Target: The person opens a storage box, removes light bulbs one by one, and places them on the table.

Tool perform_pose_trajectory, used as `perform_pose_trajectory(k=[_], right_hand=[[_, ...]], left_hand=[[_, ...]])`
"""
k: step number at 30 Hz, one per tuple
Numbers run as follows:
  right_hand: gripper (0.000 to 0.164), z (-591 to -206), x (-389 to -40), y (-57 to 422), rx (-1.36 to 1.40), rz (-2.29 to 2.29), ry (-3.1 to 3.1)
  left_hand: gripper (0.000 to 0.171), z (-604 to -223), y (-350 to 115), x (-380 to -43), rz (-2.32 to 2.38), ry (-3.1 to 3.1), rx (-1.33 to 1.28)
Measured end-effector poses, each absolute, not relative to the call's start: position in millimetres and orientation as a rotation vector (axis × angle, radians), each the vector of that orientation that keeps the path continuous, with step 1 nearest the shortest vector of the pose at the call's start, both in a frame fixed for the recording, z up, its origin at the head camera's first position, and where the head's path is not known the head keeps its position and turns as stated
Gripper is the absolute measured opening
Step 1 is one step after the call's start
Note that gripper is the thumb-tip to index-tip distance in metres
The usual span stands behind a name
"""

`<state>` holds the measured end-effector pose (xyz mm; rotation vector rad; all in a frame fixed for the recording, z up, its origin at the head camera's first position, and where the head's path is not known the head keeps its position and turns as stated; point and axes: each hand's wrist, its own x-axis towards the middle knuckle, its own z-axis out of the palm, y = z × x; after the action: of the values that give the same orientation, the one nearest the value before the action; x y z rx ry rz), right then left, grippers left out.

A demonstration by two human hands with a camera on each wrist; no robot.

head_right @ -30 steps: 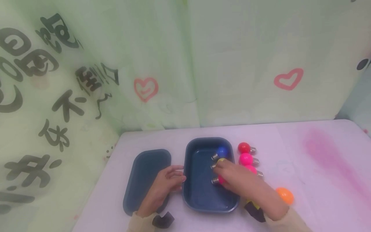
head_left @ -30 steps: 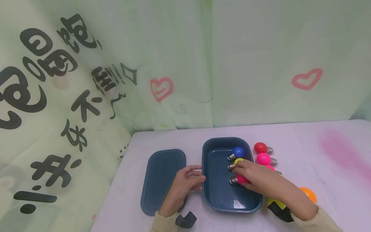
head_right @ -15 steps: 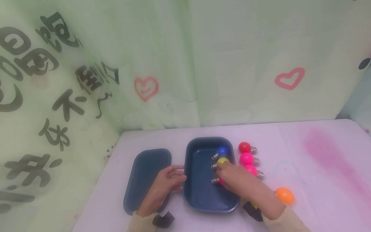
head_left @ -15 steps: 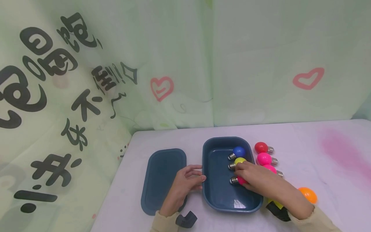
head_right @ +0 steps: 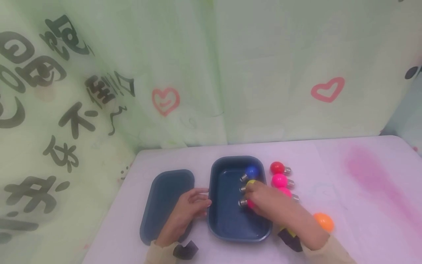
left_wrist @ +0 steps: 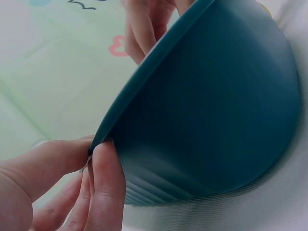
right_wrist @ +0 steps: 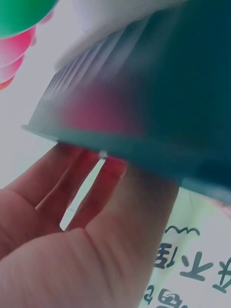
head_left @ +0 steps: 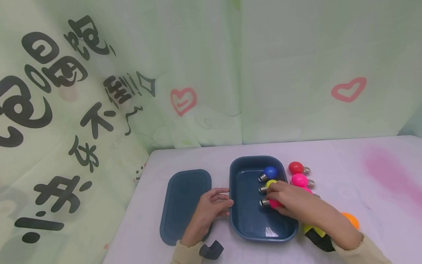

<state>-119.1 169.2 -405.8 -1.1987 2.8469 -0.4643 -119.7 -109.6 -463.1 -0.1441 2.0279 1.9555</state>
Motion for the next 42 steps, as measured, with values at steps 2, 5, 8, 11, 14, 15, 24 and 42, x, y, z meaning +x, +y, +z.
perform_pose_trajectory(k=[2,5,8,11,14,15,24,42], right_hand=[[0.039,-403,-118,172,-1.235,-0.464,2.862],[0.037,-398,-117,174,-1.238,-0.458,2.886],[0.035,-392,-115,175,-1.194,-0.472,2.9],[0.036,-387,-112,177,-1.145,-0.493,2.907],[0.039,-383,-110,181,-1.13,-0.489,2.926],[0.04,-382,-109,183,-1.124,-0.489,2.932],[0.041,-376,-104,204,-1.103,-0.495,3.012],[0.048,-388,-101,245,-0.842,-0.449,3.024]], left_hand=[[0.046,-463,-110,-120,1.955,2.028,-0.148],[0.046,-463,-110,-120,1.959,2.022,-0.148],[0.046,-463,-110,-119,1.967,2.016,-0.142],[0.046,-463,-110,-119,1.968,2.017,-0.137],[0.046,-463,-110,-119,1.971,2.019,-0.132],[0.046,-463,-110,-119,1.971,2.02,-0.132],[0.045,-461,-109,-118,1.956,2.027,-0.142],[0.046,-461,-110,-118,1.963,2.02,-0.136]])
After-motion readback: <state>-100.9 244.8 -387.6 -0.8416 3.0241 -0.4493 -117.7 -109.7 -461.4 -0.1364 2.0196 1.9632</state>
